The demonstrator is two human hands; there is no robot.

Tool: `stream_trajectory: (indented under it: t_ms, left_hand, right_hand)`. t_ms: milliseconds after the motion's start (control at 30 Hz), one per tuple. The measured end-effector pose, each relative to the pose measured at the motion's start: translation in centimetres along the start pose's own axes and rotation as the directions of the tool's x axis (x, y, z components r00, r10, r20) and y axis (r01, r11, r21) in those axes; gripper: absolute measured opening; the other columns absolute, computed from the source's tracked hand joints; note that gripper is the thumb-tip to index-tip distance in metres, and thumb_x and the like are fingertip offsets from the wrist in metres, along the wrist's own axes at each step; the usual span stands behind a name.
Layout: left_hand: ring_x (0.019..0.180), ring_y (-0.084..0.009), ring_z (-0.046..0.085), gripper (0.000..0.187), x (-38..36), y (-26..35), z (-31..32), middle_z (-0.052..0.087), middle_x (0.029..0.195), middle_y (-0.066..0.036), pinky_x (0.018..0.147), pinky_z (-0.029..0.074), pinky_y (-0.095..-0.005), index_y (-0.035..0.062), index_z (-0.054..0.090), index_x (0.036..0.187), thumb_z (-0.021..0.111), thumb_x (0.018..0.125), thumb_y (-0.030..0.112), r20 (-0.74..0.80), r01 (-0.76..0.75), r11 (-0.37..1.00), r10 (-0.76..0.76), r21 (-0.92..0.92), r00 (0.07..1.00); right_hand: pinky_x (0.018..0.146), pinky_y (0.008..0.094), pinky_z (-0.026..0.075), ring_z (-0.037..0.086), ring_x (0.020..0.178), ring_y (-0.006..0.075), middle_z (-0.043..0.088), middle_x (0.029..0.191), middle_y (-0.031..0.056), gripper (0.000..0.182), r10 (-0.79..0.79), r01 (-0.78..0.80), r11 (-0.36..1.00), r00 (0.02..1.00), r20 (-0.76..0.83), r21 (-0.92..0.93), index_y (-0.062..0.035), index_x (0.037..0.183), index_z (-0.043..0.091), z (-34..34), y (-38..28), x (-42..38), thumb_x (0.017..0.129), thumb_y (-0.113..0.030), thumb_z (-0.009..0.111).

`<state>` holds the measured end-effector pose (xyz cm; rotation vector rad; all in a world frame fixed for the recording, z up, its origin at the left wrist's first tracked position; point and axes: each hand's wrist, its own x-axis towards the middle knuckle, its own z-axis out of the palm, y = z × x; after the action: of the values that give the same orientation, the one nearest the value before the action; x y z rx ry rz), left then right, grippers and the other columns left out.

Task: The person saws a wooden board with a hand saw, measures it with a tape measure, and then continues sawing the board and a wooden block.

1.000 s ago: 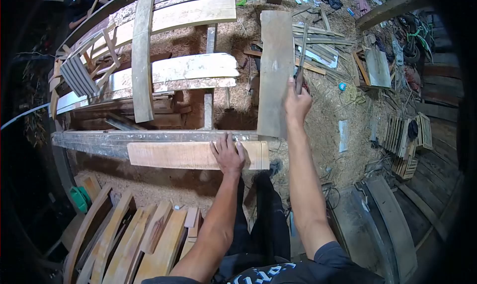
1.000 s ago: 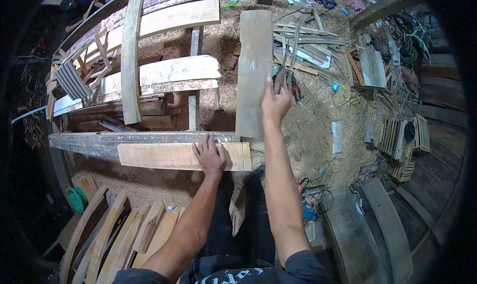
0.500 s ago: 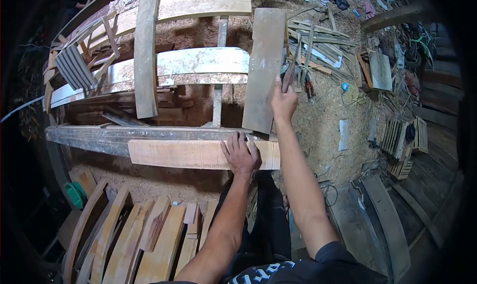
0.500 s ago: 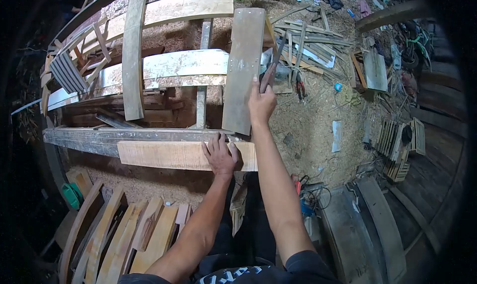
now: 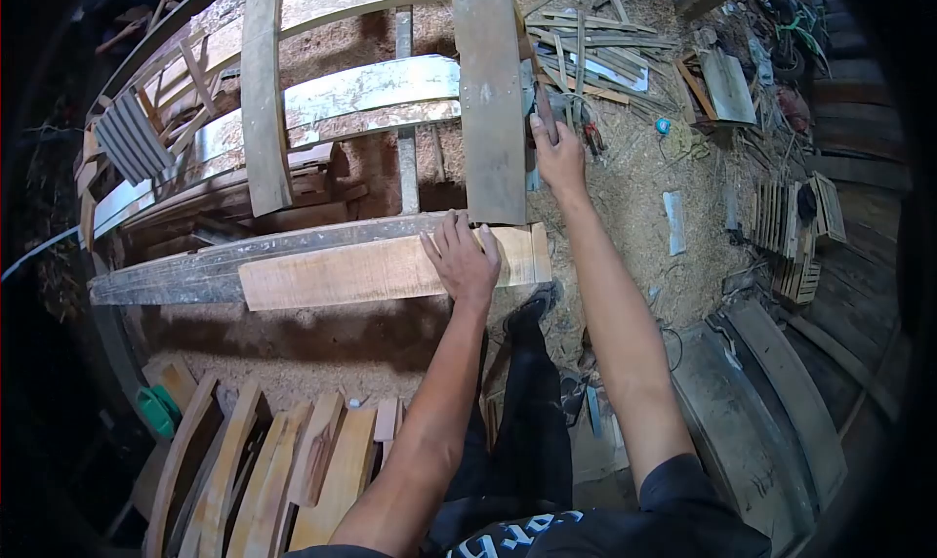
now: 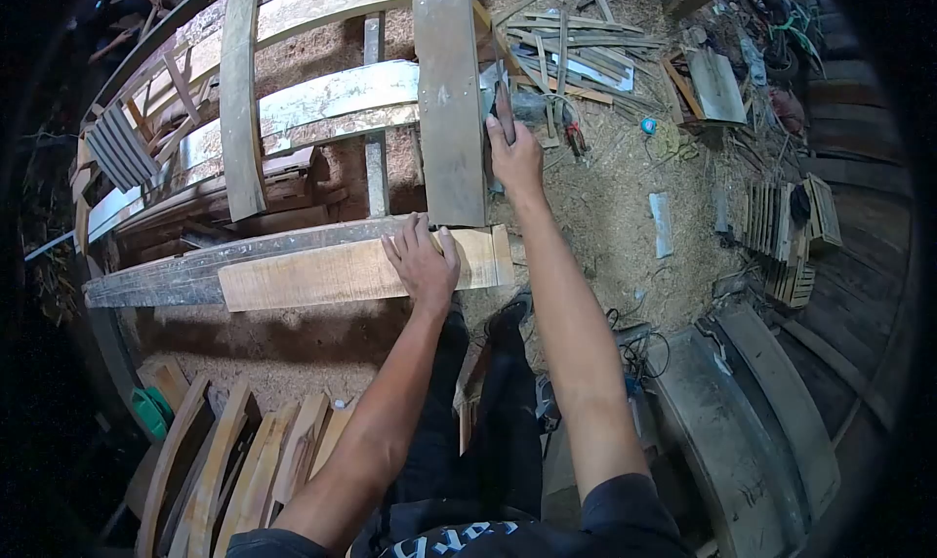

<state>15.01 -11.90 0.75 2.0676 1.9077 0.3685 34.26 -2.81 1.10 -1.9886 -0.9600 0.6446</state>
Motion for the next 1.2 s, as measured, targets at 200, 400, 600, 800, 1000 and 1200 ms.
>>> stream_trajectory:
  t_ms: [200, 400, 600, 800, 1000, 1200]
  left_hand:
    - [0.129, -0.0312, 0.046, 0.046, -0.2, -0.4, 0.6, 0.055, 0.132, -0.014, 0.120, 0.015, -0.0543, -0.0005, 0.058, 0.127, 0.052, 0.095, 0.032, -0.034, -0.020, 1.000, 0.021, 0.019, 0.999]
    - [0.128, -0.0349, 0.047, 0.048, 2.7, 1.6, 1.5, 0.055, 0.127, -0.024, 0.112, 0.028, -0.0525, -0.0026, 0.054, 0.131, 0.054, 0.096, 0.030, 0.000, -0.141, 0.902, 0.155, -0.408, 0.988]
    - [0.111, -0.0469, 0.057, 0.041, 9.6, 5.9, 2.2, 0.060, 0.115, -0.035, 0.095, 0.044, -0.0493, -0.0114, 0.056, 0.114, 0.055, 0.097, 0.026, 0.410, 0.468, 0.547, -0.235, -0.694, 0.881]
    - [0.096, -0.0484, 0.060, 0.034, 11.9, 6.7, 3.2, 0.063, 0.098, -0.032, 0.085, 0.046, -0.0526, -0.0088, 0.058, 0.103, 0.052, 0.099, 0.025, 0.163, 0.270, 0.663, -0.220, -0.699, 0.962]
    - [0.094, -0.0484, 0.061, 0.037, 14.5, 7.4, 2.2, 0.063, 0.097, -0.032, 0.084, 0.045, -0.0527, -0.0066, 0.058, 0.100, 0.049, 0.101, 0.029, 0.178, 0.374, 0.688, -0.342, -0.621, 0.923]
    - [0.083, -0.0410, 0.066, 0.039, 14.6, 3.8, 2.4, 0.068, 0.088, -0.025, 0.077, 0.050, -0.0476, -0.0061, 0.062, 0.101, 0.054, 0.100, 0.032, 0.005, 0.126, 0.827, -0.147, -0.548, 0.989]
  right_hand:
    - [0.077, 0.0503, 0.050, 0.066, 0.085, 0.0465, 0.068, 0.084, 0.0272, 0.048, 0.018, -0.024, 0.999, 0.990, -0.143, -0.046, 0.0023, 0.093, 0.066, 2.0, 0.5, 1.9, 0.092, -0.045, 0.061]
    - [0.076, 0.0487, 0.051, 0.067, 0.084, 0.0442, 0.069, 0.084, 0.0246, 0.049, 0.102, -0.104, 0.995, 0.963, -0.251, 0.002, 0.0021, 0.092, 0.068, 2.7, 2.5, 3.0, 0.092, -0.047, 0.060]
    - [0.070, 0.0460, 0.050, 0.066, 0.073, 0.0374, 0.068, 0.076, 0.0187, 0.053, 0.116, -0.121, 0.992, 0.979, -0.166, -0.021, 0.0004, 0.084, 0.064, 1.6, 2.0, 0.8, 0.083, -0.052, 0.073]
    - [0.064, 0.0403, 0.049, 0.062, 0.064, 0.0263, 0.064, 0.068, 0.0104, 0.044, 0.086, -0.081, 0.996, 0.970, -0.228, 0.035, -0.0041, 0.079, 0.061, 0.4, -0.8, 2.9, 0.074, -0.041, 0.085]
    - [0.064, 0.0387, 0.048, 0.060, 0.064, 0.0260, 0.064, 0.070, 0.0101, 0.043, 0.031, -0.010, 0.997, 0.966, -0.255, 0.083, -0.0026, 0.082, 0.064, 2.1, -2.6, 4.0, 0.079, -0.043, 0.080]
    - [0.066, 0.0433, 0.049, 0.064, 0.068, 0.0345, 0.064, 0.071, 0.0184, 0.051, -0.033, 0.023, 0.998, 0.980, -0.195, -0.052, 0.0009, 0.089, 0.064, 1.6, -1.7, 3.0, 0.089, -0.050, 0.068]
